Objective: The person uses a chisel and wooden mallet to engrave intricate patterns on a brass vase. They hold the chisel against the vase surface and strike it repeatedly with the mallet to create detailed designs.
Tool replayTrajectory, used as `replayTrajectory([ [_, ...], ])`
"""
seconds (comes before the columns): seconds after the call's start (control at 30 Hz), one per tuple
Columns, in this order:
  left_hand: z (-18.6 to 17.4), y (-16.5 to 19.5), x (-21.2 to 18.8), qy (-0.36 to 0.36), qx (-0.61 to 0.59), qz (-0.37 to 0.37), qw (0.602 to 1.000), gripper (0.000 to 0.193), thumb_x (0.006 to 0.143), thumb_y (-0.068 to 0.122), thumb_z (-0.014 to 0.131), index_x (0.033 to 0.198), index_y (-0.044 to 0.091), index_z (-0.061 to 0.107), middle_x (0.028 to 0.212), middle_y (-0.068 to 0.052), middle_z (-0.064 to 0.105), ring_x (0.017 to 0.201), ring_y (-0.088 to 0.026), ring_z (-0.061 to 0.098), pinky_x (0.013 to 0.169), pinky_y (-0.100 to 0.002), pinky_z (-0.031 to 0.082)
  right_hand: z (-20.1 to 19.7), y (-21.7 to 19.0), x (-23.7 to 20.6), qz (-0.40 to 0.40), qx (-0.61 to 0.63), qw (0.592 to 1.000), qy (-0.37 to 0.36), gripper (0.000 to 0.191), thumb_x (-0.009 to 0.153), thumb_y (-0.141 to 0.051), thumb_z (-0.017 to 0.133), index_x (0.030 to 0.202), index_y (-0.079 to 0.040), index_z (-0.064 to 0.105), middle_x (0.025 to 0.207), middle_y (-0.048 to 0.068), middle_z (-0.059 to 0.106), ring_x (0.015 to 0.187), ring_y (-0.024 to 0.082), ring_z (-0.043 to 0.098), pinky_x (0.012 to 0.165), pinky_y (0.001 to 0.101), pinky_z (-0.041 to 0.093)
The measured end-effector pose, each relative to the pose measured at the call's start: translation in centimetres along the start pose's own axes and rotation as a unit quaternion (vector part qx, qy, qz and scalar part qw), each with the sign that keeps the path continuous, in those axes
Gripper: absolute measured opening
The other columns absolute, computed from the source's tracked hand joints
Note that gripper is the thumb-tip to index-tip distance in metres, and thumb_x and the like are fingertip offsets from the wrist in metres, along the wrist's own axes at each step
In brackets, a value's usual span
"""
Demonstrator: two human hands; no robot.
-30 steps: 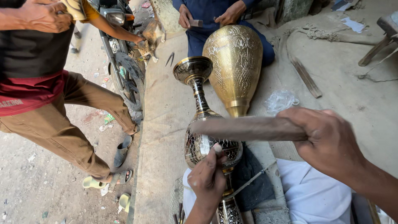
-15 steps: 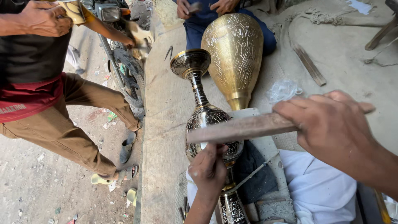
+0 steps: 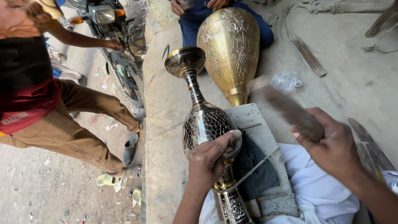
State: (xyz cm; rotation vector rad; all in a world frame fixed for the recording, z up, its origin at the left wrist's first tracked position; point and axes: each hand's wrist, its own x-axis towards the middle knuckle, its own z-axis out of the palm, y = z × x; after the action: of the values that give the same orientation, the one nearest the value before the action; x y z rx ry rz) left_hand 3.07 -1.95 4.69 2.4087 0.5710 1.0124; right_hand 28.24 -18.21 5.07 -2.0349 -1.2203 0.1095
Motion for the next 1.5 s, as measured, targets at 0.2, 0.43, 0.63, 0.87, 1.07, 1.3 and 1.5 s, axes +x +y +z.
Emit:
replayTrajectory([
  [0.2, -0.9, -0.6, 1.3, -0.149, 0.001, 0.033, 0.988, 0.067, 0.063, -0.012, 0.062, 0.124, 0.013, 0.074, 0.094, -0.007, 0.079, 0.081, -0.025, 0.074, 0.072, -0.039, 0.062, 3.7, 0.3, -4.5, 0.016, 0.045, 0.994, 0.103, 0.034, 0.08, -0.007, 0.07, 0.113, -0.01, 0.066, 0.089, 0.01, 0.073, 0.083, 0.025, 0.073, 0.071, 0.0403, 0.054],
  [0.43, 1.4, -0.9, -1.9, 0.158, -0.089, -0.063, 0.981, 0.045, 0.092, -0.013, 0.063, 0.128, 0.013, 0.07, 0.098, -0.007, 0.081, 0.087, -0.015, 0.082, 0.08, -0.029, 0.067, 4.7, 3.2, -2.4, 0.076, -0.057, 0.994, -0.062, 0.039, 0.079, -0.003, 0.07, 0.116, -0.015, 0.069, 0.081, 0.007, 0.076, 0.065, 0.022, 0.072, 0.062, 0.0404, 0.055],
  [0.63, 2.9, -2.0, -3.2, 0.225, -0.103, 0.01, 0.969, 0.047, 0.094, -0.014, 0.064, 0.133, 0.012, 0.065, 0.1, -0.01, 0.08, 0.091, -0.016, 0.081, 0.083, -0.028, 0.07, 0.7, -2.3, 3.2, -0.057, -0.075, 0.994, -0.062, 0.037, 0.085, -0.012, 0.073, 0.121, -0.019, 0.068, 0.081, 0.001, 0.074, 0.054, 0.013, 0.065, 0.049, 0.0292, 0.052],
  [0.87, 2.6, -0.9, -2.8, 0.226, 0.012, 0.028, 0.974, 0.038, 0.089, -0.009, 0.073, 0.122, 0.01, 0.069, 0.095, -0.007, 0.08, 0.083, -0.014, 0.079, 0.073, -0.026, 0.064, -3.3, -6.2, 4.4, -0.285, -0.218, 0.933, -0.015, 0.034, 0.078, 0.0, 0.068, 0.108, -0.016, 0.07, 0.083, 0.003, 0.077, 0.057, 0.017, 0.065, 0.054, 0.0398, 0.047],
  [1.07, 0.9, -0.2, -1.4, 0.127, -0.001, -0.017, 0.992, 0.051, 0.079, -0.015, 0.064, 0.123, 0.011, 0.072, 0.086, -0.004, 0.08, 0.075, -0.015, 0.077, 0.067, -0.03, 0.06, -3.1, -4.3, 2.9, -0.067, -0.335, 0.932, -0.123, 0.043, 0.088, -0.009, 0.069, 0.128, -0.022, 0.07, 0.097, -0.001, 0.08, 0.061, 0.013, 0.065, 0.065, 0.0335, 0.057],
  [1.3, 0.1, -0.2, -0.9, 0.075, -0.063, 0.022, 0.995, 0.057, 0.078, -0.018, 0.057, 0.124, 0.012, 0.072, 0.096, -0.005, 0.08, 0.085, -0.015, 0.08, 0.078, -0.029, 0.064, -2.5, -5.7, 2.3, -0.055, 0.019, 0.998, -0.018, 0.04, 0.076, -0.004, 0.073, 0.114, -0.013, 0.069, 0.089, 0.004, 0.078, 0.075, 0.018, 0.071, 0.068, 0.0391, 0.056],
  [1.5, 1.3, -1.0, -2.5, 0.157, -0.051, 0.003, 0.986, 0.041, 0.088, -0.011, 0.065, 0.12, 0.012, 0.073, 0.092, -0.003, 0.081, 0.083, -0.012, 0.081, 0.075, -0.026, 0.065, -3.6, -6.4, 0.4, -0.06, -0.132, 0.989, -0.041, 0.051, 0.076, -0.013, 0.075, 0.127, -0.013, 0.065, 0.087, 0.001, 0.075, 0.078, 0.014, 0.071, 0.065, 0.0325, 0.054],
])
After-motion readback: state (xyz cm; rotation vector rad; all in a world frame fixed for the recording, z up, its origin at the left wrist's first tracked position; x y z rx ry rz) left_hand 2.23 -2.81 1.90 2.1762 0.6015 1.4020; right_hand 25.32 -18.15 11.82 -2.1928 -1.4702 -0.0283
